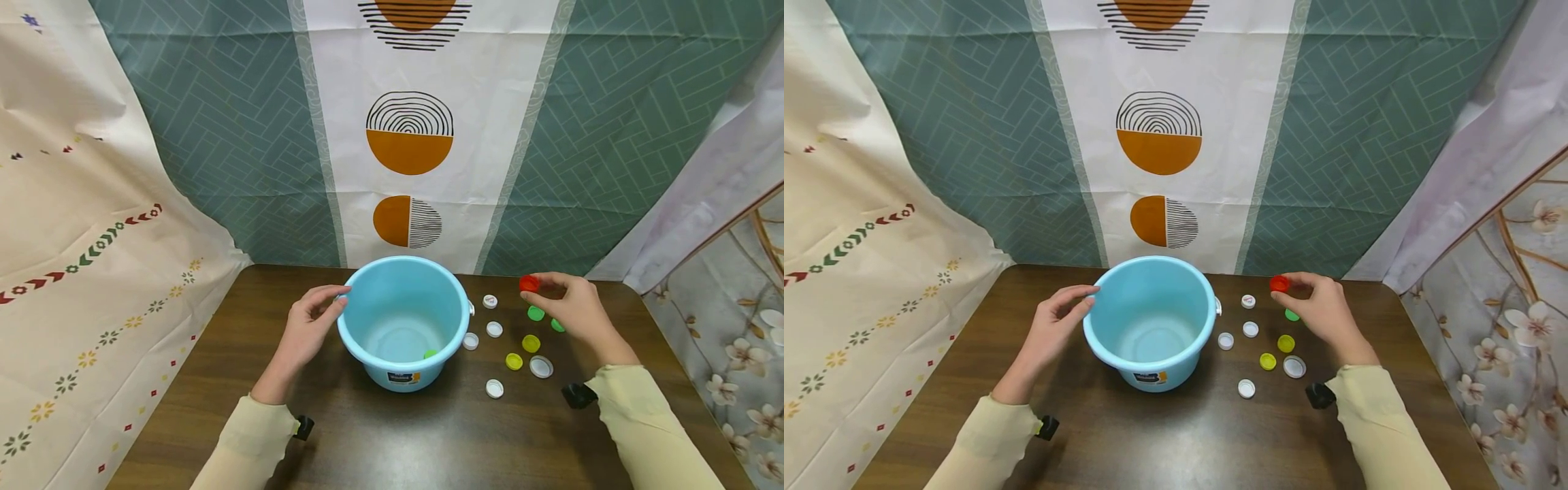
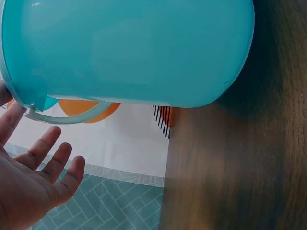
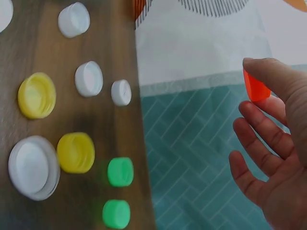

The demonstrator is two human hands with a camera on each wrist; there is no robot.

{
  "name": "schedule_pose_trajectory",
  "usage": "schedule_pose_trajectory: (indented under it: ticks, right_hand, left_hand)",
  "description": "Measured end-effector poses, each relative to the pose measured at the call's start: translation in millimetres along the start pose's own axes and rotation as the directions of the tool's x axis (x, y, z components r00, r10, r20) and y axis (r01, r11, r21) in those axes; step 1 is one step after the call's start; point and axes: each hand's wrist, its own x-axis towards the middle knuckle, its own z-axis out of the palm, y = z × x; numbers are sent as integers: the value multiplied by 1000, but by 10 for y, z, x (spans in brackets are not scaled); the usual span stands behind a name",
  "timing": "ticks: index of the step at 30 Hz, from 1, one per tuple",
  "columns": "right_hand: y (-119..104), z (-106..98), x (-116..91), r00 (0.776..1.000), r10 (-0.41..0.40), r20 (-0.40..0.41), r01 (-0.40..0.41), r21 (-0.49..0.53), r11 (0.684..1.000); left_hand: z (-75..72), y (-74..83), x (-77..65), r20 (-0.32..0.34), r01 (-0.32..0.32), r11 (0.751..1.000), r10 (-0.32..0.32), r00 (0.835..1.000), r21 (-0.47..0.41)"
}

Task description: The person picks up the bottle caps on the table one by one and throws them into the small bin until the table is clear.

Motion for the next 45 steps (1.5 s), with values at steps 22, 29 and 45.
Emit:
schedule_pose_trajectory:
  ticks: [22,29,45]
  right_hand:
    - [-670,175,209,992,-124,-5,124,62,990]
    - [-883,240,250,984,-177,9,175,96,980]
    - [-1302,533,273,964,-254,85,238,157,958]
  left_hand:
    - [-17,-21,-24,3,2,1000,-2,1000,0]
    - [-8,-7,-6,10,-11,1000,11,1000,1]
    - [4,7,-2,0,-10,1000,10,1000,7]
